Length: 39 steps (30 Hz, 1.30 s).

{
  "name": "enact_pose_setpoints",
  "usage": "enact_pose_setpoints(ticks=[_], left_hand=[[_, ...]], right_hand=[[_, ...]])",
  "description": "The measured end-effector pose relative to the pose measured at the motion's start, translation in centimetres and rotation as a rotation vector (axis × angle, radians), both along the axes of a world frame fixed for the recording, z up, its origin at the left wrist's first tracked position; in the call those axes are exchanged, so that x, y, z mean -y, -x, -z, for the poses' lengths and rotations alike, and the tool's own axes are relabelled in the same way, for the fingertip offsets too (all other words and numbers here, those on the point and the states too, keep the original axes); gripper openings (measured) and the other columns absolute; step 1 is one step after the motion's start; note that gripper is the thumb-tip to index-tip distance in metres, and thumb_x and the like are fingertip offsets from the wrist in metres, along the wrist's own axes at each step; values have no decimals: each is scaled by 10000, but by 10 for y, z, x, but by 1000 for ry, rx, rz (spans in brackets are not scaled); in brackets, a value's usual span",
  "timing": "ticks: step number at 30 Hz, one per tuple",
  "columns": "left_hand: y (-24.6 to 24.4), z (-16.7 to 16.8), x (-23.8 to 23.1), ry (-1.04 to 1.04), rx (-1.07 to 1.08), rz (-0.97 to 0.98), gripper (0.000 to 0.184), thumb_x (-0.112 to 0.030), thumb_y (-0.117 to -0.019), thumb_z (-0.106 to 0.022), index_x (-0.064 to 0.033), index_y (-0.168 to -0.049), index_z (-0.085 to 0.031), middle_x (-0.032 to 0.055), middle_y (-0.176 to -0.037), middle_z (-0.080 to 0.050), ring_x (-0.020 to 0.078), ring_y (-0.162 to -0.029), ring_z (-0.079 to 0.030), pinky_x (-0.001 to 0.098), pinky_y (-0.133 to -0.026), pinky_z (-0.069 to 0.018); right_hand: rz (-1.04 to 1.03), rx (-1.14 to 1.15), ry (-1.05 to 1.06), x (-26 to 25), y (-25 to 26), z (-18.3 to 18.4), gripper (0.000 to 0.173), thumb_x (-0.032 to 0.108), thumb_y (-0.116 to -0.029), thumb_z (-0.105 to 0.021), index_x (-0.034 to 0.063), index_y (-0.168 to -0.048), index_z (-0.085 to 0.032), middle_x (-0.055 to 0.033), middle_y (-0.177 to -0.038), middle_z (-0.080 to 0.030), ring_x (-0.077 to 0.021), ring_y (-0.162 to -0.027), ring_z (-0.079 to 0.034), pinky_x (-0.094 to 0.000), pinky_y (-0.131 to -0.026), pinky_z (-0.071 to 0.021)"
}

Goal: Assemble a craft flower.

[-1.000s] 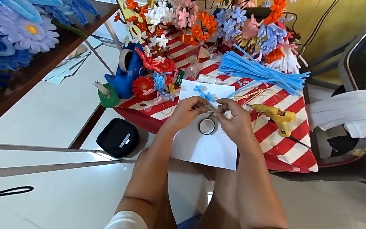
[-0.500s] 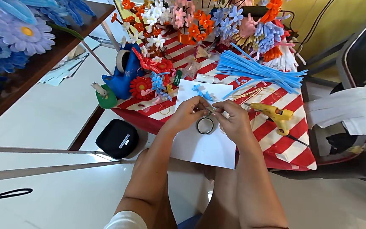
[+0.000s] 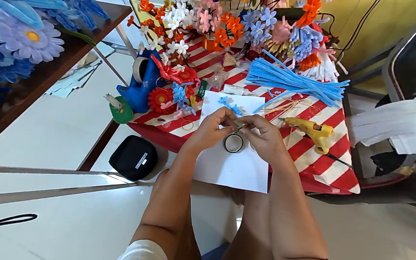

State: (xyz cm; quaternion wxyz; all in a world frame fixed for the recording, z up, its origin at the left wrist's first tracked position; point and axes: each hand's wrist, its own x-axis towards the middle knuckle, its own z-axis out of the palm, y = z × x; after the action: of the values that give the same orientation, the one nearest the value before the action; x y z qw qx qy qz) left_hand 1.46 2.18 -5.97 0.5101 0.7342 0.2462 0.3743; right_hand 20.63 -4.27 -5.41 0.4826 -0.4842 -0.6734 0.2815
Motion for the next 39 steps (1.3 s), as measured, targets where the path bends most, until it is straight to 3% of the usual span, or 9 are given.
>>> enact_pose_setpoints(ticks=[3,5,10,14,16,20,32,39], left_hand=[[-2,4,-2,2,39,33,174,4,-921,-667,-3,-1072,-579,16,-891,-655,54,-834,-645,247,-812,-556],[-2,3,-1,15,48,34,177,4,-920,-669,2,-1075,-584,15,-887,-659,53,-830,-648,248,-811,-557],[0,2,-2,30,40,29,103,4,-972,-610,30,-1062,-653,15,-909,-695,23,-823,-658,225,-810,-566],[1,3,-3,-67,0,-8,98,-23,-950,-653,37,-977,-726,35,-901,-709,23,-837,-657,208,-813,-555],[0,3,-3,-96,-24,-21,89,-35,-936,-674,27,-952,-736,35,-887,-648,26,-819,-612,180,-774,-528],[-2,1,-2,-96,-82,-18,95,-61,-935,-690,21,-938,-736,32,-881,-652,17,-802,-603,177,-759,-515],[-5,1,0,-87,-78,12,113,-72,-947,-682,32,-929,-722,25,-869,-654,-7,-783,-596,158,-749,-511],[-9,0,4,123,100,-84,82,-40,-964,-639,-25,-921,-706,-37,-792,-677,9,-737,-624,208,-730,-539]], right_hand=[[17,-19,-30,-1,2,1,107,26,-932,-630,4,-983,-722,-40,-953,-682,-43,-898,-650,-215,-840,-558],[33,-24,-38,0,3,-1,95,15,-927,-632,12,-944,-725,-26,-933,-686,-34,-897,-650,-211,-842,-557],[70,-49,-68,2,0,-2,85,16,-915,-654,11,-972,-716,-16,-930,-689,-18,-882,-650,-198,-838,-554],[85,-77,-65,2,1,-3,158,2,-895,-661,-2,-1052,-682,-11,-927,-681,-10,-860,-643,-189,-821,-550],[84,-87,-60,2,2,-3,178,0,-894,-660,0,-1071,-675,-6,-919,-675,-13,-847,-640,-193,-809,-551],[88,-98,-45,2,3,-2,183,6,-895,-660,0,-1077,-673,-10,-929,-678,-22,-847,-644,-208,-809,-557],[87,-118,-59,2,4,-2,171,5,-897,-656,3,-1067,-674,-5,-921,-675,-19,-849,-645,-198,-812,-557],[134,-159,-124,1,10,0,73,4,-889,-672,21,-959,-682,4,-883,-688,-23,-831,-658,-217,-808,-573]])
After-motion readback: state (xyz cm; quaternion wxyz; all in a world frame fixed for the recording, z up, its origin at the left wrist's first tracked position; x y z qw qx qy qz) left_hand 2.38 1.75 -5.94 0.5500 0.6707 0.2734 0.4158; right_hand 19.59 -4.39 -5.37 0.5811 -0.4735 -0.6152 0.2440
